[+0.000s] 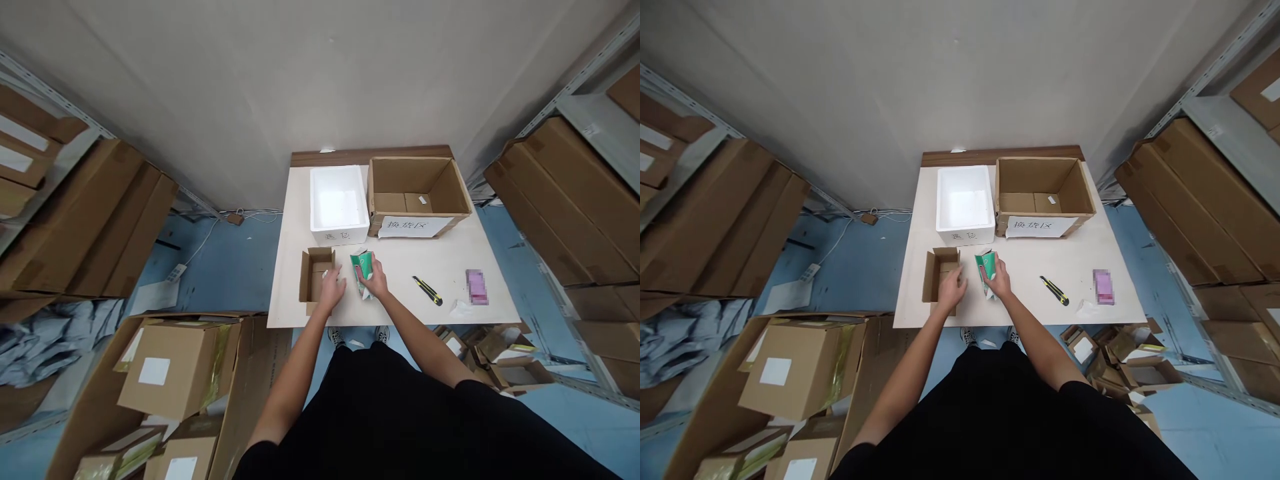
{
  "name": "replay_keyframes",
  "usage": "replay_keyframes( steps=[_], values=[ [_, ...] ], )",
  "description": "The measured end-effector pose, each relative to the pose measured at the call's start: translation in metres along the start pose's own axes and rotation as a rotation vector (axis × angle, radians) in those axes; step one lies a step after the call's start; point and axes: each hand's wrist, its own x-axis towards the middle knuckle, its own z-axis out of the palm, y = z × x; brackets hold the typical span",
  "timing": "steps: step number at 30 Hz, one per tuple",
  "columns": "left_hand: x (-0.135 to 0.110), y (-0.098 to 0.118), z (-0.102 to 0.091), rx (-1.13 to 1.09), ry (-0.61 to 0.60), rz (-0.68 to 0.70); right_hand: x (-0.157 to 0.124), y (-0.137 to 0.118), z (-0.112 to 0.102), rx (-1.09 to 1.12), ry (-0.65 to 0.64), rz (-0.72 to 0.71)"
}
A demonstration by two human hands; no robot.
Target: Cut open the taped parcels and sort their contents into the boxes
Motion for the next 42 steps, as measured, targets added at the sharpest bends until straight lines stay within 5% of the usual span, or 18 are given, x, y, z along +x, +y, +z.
replay_keyframes(
  steps=[3, 7, 15, 19, 25, 28, 32, 37, 42],
  values=[
    [0.051, 0.04, 0.047, -0.191, -0.017, -0.154, -0.006, 0.013, 0.002, 0.038, -0.025, -0.062],
    [0.089, 0.058, 0.085, -0.33, -0.101, -0.338, -0.007, 0.034, 0.003, 0.021, -0.031, -0.098],
    [0.063, 0.069, 0.108, -0.174, -0.028, -0.229, -0.02, 0.084, 0.001, 0.107, -0.205, -0.041],
    [0.06, 0.063, 0.106, -0.17, -0.086, -0.135, -0.032, 0.104, -0.006, 0.024, -0.24, -0.054],
    [0.066, 0.04, 0.083, -0.207, -0.248, 0.05, -0.017, 0.111, -0.025, -0.039, -0.247, 0.168],
    [0.072, 0.031, 0.065, -0.181, -0.392, 0.227, -0.004, 0.097, -0.03, 0.051, -0.332, 0.04],
    [0.079, 0.023, 0.043, -0.126, -0.351, 0.2, 0.003, 0.065, -0.016, 0.188, -0.329, -0.083],
    [0.069, 0.028, 0.038, -0.177, -0.277, 0.215, -0.003, 0.041, 0.01, 0.304, -0.127, 0.149],
    [0.071, 0.041, 0.048, -0.283, -0.315, 0.161, -0.014, 0.042, 0.012, 0.274, -0.092, 0.246]
  ],
)
